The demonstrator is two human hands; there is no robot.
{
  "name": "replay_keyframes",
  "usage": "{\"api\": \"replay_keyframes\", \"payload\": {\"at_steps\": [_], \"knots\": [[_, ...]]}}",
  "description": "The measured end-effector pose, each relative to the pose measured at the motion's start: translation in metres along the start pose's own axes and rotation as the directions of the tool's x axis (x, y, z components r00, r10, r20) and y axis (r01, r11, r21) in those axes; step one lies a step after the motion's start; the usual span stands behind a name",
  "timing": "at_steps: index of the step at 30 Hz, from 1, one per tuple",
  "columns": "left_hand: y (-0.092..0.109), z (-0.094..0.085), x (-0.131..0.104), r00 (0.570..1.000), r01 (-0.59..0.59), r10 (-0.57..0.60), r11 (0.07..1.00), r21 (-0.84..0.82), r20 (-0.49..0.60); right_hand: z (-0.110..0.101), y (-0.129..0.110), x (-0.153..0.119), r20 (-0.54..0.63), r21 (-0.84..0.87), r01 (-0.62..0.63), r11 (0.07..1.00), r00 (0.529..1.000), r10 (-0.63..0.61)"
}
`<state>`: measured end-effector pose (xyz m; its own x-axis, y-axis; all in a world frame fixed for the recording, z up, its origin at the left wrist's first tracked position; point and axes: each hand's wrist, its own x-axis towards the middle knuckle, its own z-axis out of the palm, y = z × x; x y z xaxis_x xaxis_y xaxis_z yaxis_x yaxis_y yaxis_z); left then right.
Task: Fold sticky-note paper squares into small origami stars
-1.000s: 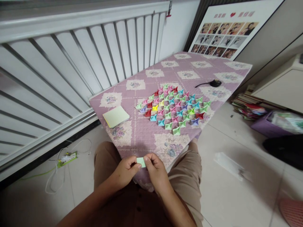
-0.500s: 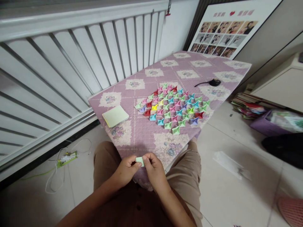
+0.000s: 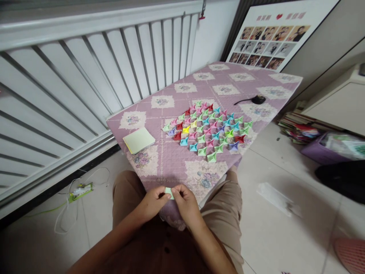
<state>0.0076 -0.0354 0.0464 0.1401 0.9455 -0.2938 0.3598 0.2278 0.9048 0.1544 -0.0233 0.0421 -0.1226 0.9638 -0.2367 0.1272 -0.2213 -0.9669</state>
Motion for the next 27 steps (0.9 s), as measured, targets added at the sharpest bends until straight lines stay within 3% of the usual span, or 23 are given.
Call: {"api": "replay_keyframes", "payload": {"at_steps": [4,7,11,13,16,19,22,27], "knots": [[-0.002,-0.004,0.002,1.000,-0.002,0.002,0.997,-0.079,-0.002,0.001,0.006,0.000,-0.057,0.091,-0.073,0.993,0.995,0.079],[-0.005,-0.009,0.007,0.996,0.054,-0.059,0.995,-0.081,-0.061,-0.001,0.007,0.000,-0.005,0.082,-0.102,0.991,0.995,0.103],[-0.008,-0.016,0.018,0.997,0.043,-0.044,0.999,-0.021,-0.070,-0.001,0.011,-0.001,0.056,-0.022,-0.069,0.997,0.996,0.070],[-0.010,-0.019,0.026,0.999,0.024,-0.022,0.998,0.063,-0.033,-0.001,0.014,-0.001,0.074,-0.077,-0.043,0.996,0.996,0.049],[-0.012,-0.022,0.040,0.993,-0.068,0.036,0.953,0.294,0.114,-0.005,0.021,0.000,0.113,-0.185,0.018,0.982,0.994,0.003],[-0.016,-0.026,0.056,0.974,-0.135,0.050,0.909,0.395,0.219,-0.012,0.029,0.002,0.064,-0.321,0.122,0.939,0.992,-0.107],[-0.015,-0.026,0.071,0.951,-0.197,0.054,0.865,0.463,0.303,-0.019,0.034,0.006,0.015,-0.451,0.287,0.845,0.949,-0.314],[-0.003,-0.020,0.088,0.932,-0.269,0.062,0.776,0.570,0.356,-0.017,0.042,0.013,0.232,-0.551,0.566,0.613,0.810,-0.539]]}}
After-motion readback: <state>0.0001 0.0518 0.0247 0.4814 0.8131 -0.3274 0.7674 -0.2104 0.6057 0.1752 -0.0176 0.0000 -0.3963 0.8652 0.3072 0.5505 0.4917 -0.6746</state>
